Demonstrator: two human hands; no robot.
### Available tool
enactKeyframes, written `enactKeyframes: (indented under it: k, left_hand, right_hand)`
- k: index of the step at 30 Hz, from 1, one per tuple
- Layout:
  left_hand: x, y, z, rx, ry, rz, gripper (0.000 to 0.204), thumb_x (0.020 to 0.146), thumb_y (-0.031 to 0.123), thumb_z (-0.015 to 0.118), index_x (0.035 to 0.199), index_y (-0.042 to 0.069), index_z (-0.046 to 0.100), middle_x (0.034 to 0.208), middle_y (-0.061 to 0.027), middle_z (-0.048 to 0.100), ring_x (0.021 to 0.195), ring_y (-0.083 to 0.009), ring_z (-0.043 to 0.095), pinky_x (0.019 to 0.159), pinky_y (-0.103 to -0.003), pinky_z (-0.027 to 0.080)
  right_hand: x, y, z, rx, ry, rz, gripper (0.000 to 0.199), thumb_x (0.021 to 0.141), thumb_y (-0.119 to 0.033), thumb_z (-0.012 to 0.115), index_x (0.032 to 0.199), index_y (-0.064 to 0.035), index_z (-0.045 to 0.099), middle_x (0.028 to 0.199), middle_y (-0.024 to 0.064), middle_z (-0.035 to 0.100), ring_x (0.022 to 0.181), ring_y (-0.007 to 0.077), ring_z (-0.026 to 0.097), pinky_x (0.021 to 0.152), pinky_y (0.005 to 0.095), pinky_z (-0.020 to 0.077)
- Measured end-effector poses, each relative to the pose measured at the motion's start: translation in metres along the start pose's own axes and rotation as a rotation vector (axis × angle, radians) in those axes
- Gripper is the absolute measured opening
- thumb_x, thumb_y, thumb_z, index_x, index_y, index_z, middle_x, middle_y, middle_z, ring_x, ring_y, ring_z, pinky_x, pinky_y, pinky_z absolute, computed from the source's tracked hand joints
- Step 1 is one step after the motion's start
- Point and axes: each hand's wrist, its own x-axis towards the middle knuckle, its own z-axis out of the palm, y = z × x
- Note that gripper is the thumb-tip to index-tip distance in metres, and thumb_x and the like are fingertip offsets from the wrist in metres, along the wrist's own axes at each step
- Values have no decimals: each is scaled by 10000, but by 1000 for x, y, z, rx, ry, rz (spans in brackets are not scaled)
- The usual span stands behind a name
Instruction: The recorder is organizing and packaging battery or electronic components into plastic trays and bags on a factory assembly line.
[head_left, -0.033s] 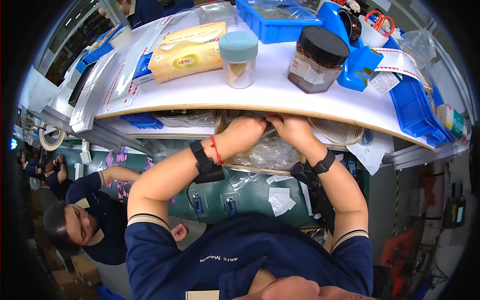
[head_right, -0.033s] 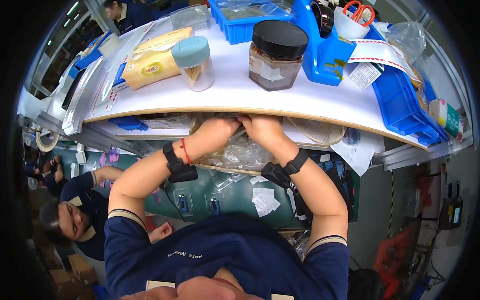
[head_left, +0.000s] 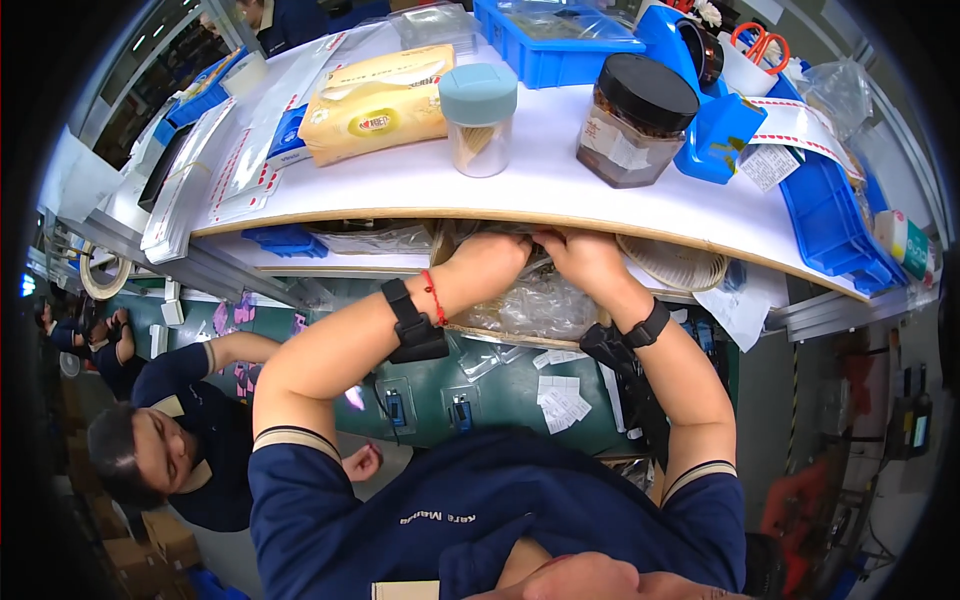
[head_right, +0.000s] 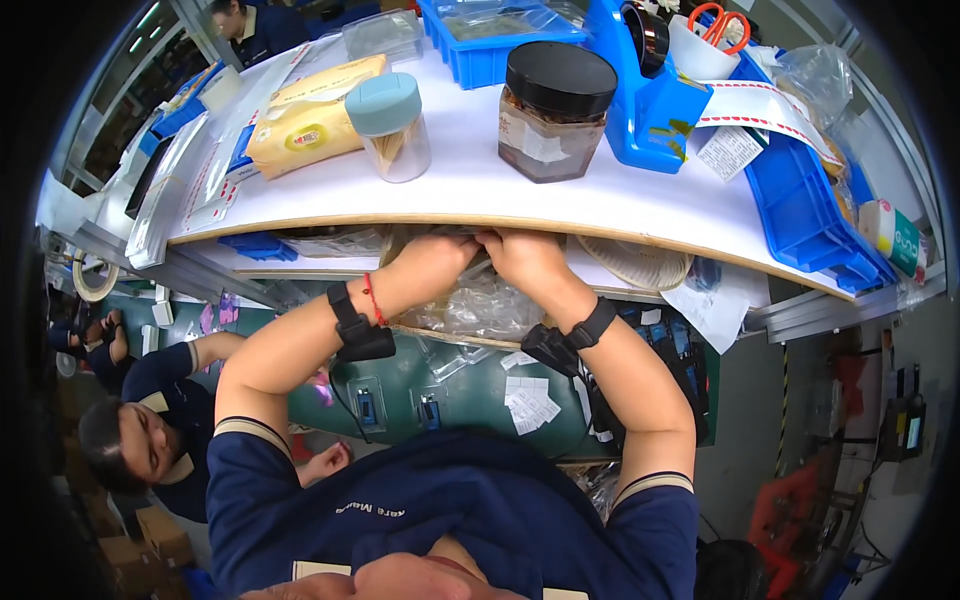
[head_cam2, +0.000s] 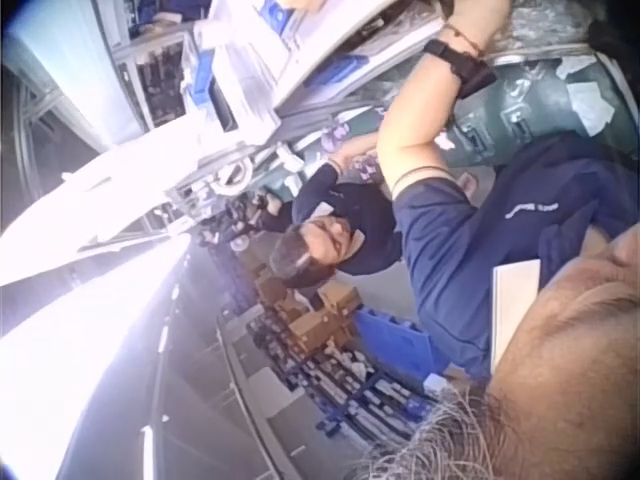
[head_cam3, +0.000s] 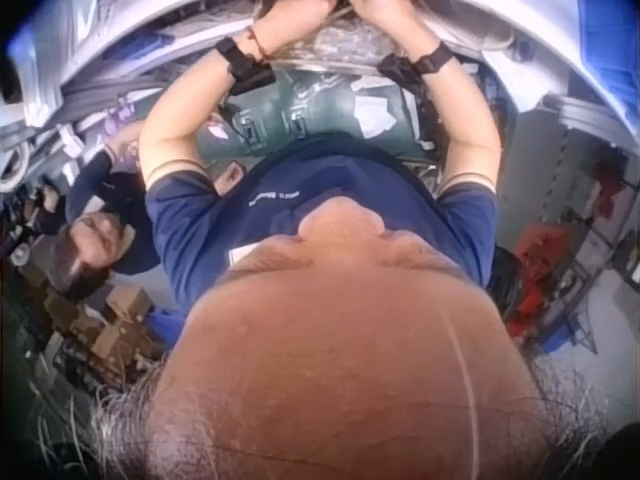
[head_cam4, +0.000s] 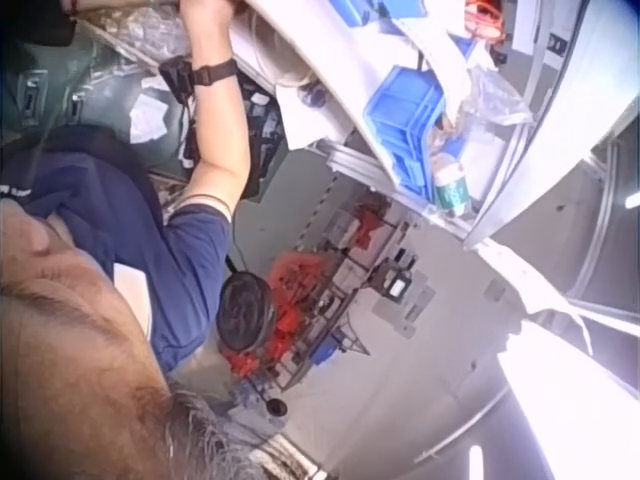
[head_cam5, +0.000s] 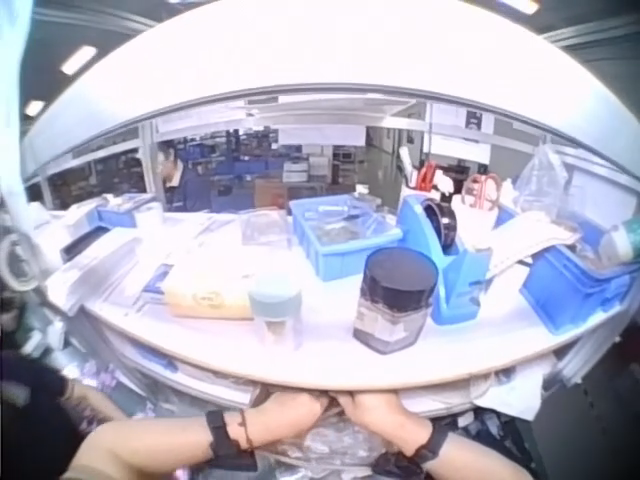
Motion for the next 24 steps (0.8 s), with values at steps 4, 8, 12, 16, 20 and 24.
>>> enactKeyframes:
  k: [4, 8, 12, 16, 20, 24]
  left_hand:
    - [9, -11, 9, 107, -134, -148, 206, 781, 64, 536, 946, -4, 639, 904, -190, 643, 837, -317, 643, 731, -398, 524]
    - [14, -17, 20, 170, -117, -145, 185, 787, 69, 534, 904, 15, 667, 912, -193, 641, 846, -328, 636, 735, -408, 521]
    - [16, -16, 12, 210, -137, -114, 163, 775, 83, 556, 869, 33, 679, 881, -183, 646, 807, -338, 635, 734, -414, 517]
    - [8, -14, 1, 197, -142, -151, 148, 786, 154, 621, 802, 19, 682, 787, -174, 642, 775, -335, 640, 738, -409, 512]
    - [-2, -28, -3, -45, -123, -135, 210, 806, 212, 655, 833, 6, 682, 783, -167, 647, 758, -314, 637, 726, -397, 501]
    - [-7, -39, -15, -178, 103, -118, 249, 860, 201, 617, 1005, 2, 658, 831, -168, 665, 681, -263, 632, 671, -360, 502]
  right_hand:
    - [2, 1, 4, -24, 24, -57, 186, 813, -148, 650, 950, -24, 676, 887, 151, 677, 805, 300, 645, 757, 367, 504]
    - [2, 2, 5, 4, 6, -44, 181, 808, -141, 651, 945, -25, 677, 884, 150, 678, 817, 300, 644, 763, 370, 504]
    - [1, 9, 6, 25, 18, -45, 175, 806, -131, 647, 945, -28, 678, 885, 148, 678, 818, 299, 645, 767, 369, 502]
    - [2, 13, 6, 2, -5, 2, 170, 803, -139, 644, 924, -23, 676, 863, 155, 674, 798, 299, 645, 761, 375, 498]
    - [2, 19, 9, -44, -30, 18, 174, 798, -162, 649, 899, -21, 673, 841, 165, 666, 784, 308, 640, 751, 382, 495]
    - [1, 18, 10, -98, 31, -31, 148, 809, -145, 626, 891, -32, 674, 823, 159, 661, 777, 321, 634, 739, 385, 494]
